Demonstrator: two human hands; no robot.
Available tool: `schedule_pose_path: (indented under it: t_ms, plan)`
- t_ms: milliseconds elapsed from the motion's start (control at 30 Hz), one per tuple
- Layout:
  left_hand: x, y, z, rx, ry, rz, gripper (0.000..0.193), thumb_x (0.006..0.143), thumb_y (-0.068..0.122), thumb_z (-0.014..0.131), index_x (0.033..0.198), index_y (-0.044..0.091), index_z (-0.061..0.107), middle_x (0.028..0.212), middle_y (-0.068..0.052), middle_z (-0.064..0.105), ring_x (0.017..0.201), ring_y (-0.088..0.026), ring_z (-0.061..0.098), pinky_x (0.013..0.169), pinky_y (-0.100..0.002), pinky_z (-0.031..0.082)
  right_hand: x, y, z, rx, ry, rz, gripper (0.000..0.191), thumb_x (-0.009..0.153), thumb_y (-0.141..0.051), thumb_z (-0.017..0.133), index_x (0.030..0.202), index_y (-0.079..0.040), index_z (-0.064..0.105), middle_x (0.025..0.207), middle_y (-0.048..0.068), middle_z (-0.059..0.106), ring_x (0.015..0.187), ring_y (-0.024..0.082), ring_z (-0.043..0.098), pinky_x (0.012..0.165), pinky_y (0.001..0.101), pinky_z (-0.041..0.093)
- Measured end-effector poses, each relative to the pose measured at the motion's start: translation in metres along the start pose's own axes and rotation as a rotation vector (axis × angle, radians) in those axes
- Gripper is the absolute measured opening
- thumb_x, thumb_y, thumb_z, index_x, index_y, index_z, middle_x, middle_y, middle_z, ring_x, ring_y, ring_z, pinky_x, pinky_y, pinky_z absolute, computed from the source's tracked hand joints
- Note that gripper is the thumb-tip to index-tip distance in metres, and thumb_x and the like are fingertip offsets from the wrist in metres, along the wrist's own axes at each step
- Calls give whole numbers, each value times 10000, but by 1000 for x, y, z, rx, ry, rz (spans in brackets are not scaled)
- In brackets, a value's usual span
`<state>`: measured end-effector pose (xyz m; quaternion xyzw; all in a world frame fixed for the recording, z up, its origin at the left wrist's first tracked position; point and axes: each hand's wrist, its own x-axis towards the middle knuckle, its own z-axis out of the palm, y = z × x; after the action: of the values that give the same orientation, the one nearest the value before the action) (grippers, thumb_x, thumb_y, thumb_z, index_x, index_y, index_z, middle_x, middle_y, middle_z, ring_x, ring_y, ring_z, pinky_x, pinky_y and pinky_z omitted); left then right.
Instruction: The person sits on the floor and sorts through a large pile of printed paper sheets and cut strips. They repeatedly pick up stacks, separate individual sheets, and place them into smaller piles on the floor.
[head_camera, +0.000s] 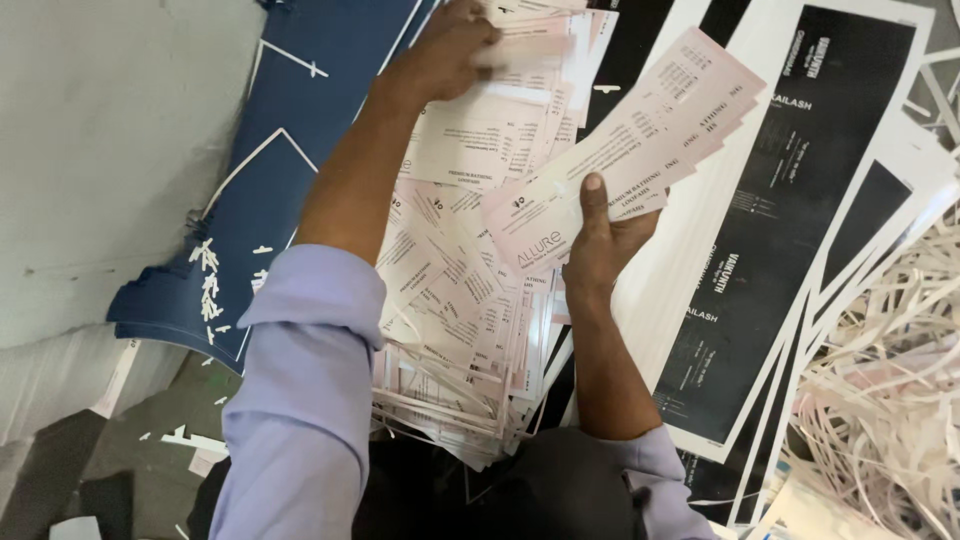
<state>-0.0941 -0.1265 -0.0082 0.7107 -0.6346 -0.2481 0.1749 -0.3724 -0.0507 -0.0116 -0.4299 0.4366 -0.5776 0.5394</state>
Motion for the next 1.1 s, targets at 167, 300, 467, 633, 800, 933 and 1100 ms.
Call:
schedule_pose_path:
  t_ms: [167, 300, 467, 633, 800, 933, 1100]
  plan:
    - [-38, 22, -18, 70, 201, 243, 588, 1044, 45, 613, 1592, 44, 398, 1544, -218, 469, 1429, -420, 485, 1212, -487, 401, 2, -3, 0, 71, -58, 36, 585, 962, -33, 721, 1412, 75, 363, 1264, 181, 626, 1148, 197, 649, 1004, 322, 568]
    - [-90, 45, -21, 190, -248, -148, 896, 908, -62, 494, 1702, 116, 117, 1528, -268, 404, 1417, -448, 415, 1222, -534, 327, -2, -3, -1, 13, -22, -12, 560, 1010, -35, 724, 1433, 100, 383, 1296, 215, 618, 1178, 205, 633, 1042, 320, 543]
    - [-124, 32, -24, 208, -495, -123, 1378, 656, 518, 924, 1618, 133, 16, 1675, -221, -14, 1513, -399, -5, 1201, -560, 54, -1, -1, -1, 102, 15, -14, 519, 992, -66, 723, 1367, 96, 404, 1255, 201, 633, 1129, 215, 675, 995, 344, 586]
    - [-120, 2, -10, 158, -390, -126, 1314, 657, 487, 910, 1645, 181, 99, 1705, -153, 56, 1558, -367, 22, 1247, -545, 102, -1, -2, 2, 82, -6, -64, 497, 1014, -69, 728, 1381, 88, 432, 1262, 191, 635, 1144, 206, 660, 1034, 336, 570]
    - [-96, -10, -12, 192, -391, -144, 1265, 502, 360, 988, 1542, 163, 295, 1599, -94, 288, 1534, -319, 183, 1250, -516, 237, -4, -3, 0, 123, -51, -58, 562, 985, -90, 747, 1403, 79, 411, 1288, 182, 623, 1169, 189, 648, 1054, 324, 549]
    - [-87, -1, -19, 219, -355, -77, 1157, 448, 312, 1003, 1412, 98, 400, 1448, -117, 433, 1404, -346, 349, 1173, -506, 365, 1, -6, -6, 355, -179, 54, 512, 993, -87, 760, 1367, 113, 473, 1205, 206, 662, 1034, 220, 698, 933, 353, 609]
    - [-90, 11, -28, 256, -410, -113, 1050, 481, 327, 991, 1375, 119, 480, 1320, -59, 573, 1333, -300, 453, 1193, -495, 349, 2, -15, -9, 526, -491, 303, 480, 969, -66, 709, 1360, 130, 511, 1154, 232, 712, 896, 247, 752, 781, 358, 660]
